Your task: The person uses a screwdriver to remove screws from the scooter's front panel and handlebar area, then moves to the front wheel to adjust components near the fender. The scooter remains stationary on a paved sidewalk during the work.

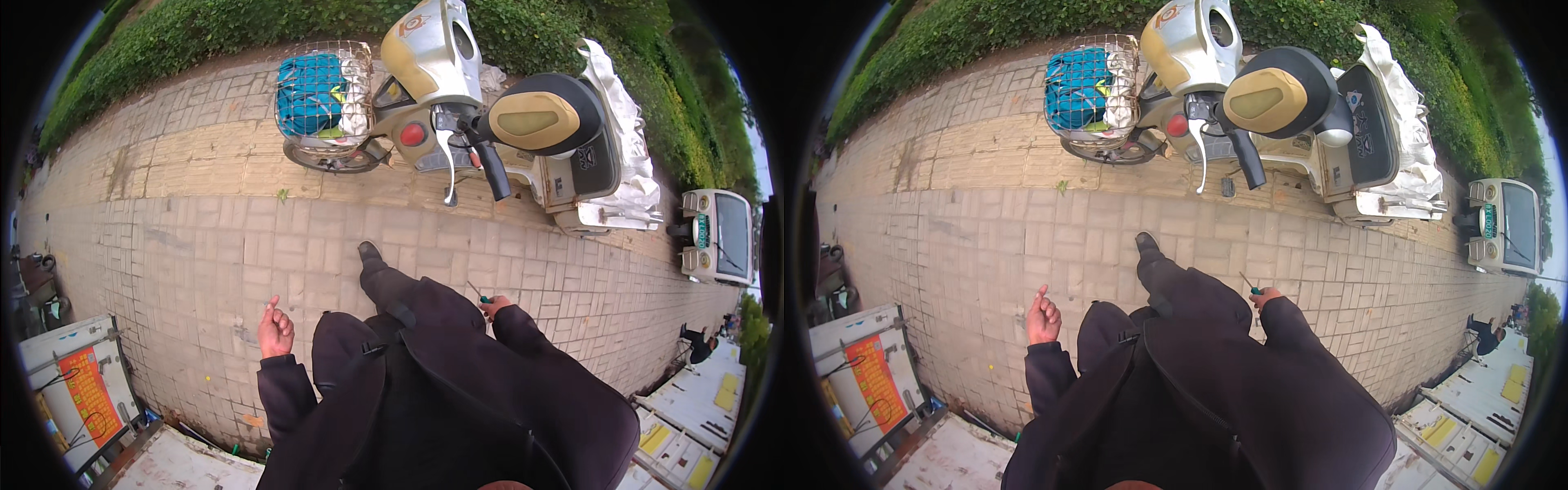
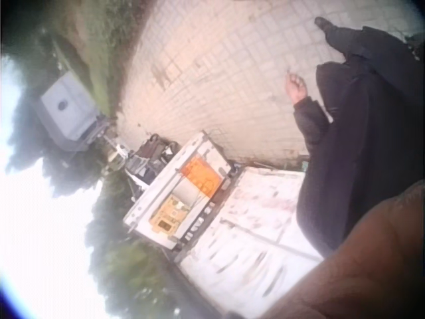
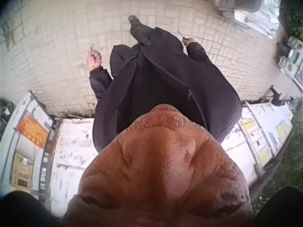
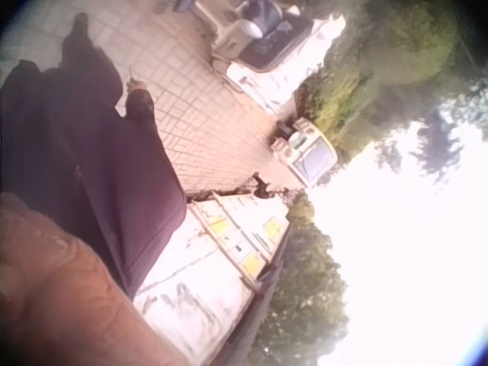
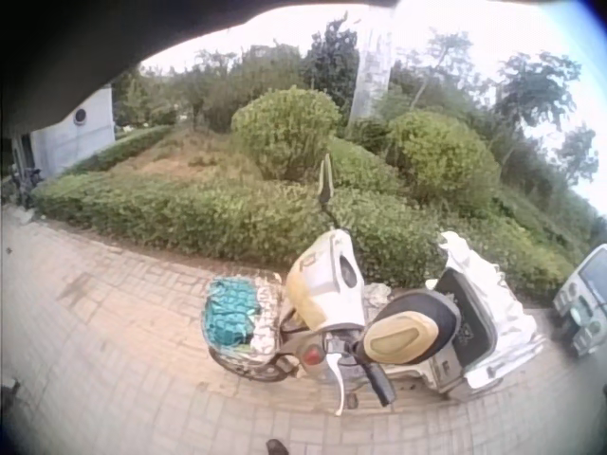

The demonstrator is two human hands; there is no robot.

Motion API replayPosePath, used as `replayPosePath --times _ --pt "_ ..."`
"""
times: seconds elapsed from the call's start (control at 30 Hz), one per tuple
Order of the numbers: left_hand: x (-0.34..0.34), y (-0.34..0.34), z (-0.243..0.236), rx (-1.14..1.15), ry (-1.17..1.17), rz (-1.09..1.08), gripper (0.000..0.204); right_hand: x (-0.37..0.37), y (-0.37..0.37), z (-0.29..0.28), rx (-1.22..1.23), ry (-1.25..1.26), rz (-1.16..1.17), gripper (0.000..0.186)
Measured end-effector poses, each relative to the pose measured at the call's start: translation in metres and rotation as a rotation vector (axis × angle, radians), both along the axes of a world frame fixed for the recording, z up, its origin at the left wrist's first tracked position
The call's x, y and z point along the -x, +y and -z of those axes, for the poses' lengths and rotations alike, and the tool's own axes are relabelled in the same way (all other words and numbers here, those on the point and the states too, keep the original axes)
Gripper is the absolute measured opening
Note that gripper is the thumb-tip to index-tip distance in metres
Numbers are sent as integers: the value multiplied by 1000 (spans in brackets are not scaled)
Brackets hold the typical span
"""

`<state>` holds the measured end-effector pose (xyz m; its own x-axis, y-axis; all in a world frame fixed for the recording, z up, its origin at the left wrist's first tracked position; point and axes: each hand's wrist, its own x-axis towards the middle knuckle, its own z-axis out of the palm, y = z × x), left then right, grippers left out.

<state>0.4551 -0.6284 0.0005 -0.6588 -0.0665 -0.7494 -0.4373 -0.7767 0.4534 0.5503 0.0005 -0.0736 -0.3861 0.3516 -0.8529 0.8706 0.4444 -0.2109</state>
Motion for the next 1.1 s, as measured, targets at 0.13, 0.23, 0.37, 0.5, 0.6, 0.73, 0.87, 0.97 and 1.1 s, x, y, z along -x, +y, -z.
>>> replayPosePath --times 0.13,0.23,0.37,0.5,0.6,0.73,0.87,0.97,1.1 --pt "32 -28 -28 128 -75 -65 26 63 -38 12 68 19 -56 37" --pt "56 -48 -44 174 -22 -83 25 110 -64 12 119 69 -107 35" --pt "74 -71 -42 142 16 -111 24 148 -91 7 128 108 -38 33" --pt "89 -95 -22 46 37 -92 24 159 -103 -1 97 129 -24 34" --pt "105 -119 -8 -74 12 -80 26 150 -119 -10 42 118 26 36" --pt "136 -165 -6 -100 28 -58 33 128 -160 -27 -32 107 94 36" --pt "174 -211 -12 -78 47 -30 42 117 -218 -35 -73 102 109 36" --pt "200 -240 -15 -52 40 17 46 115 -261 -36 -79 86 133 35" --pt "238 -261 -7 -90 -37 60 46 117 -301 -37 -29 100 176 34"
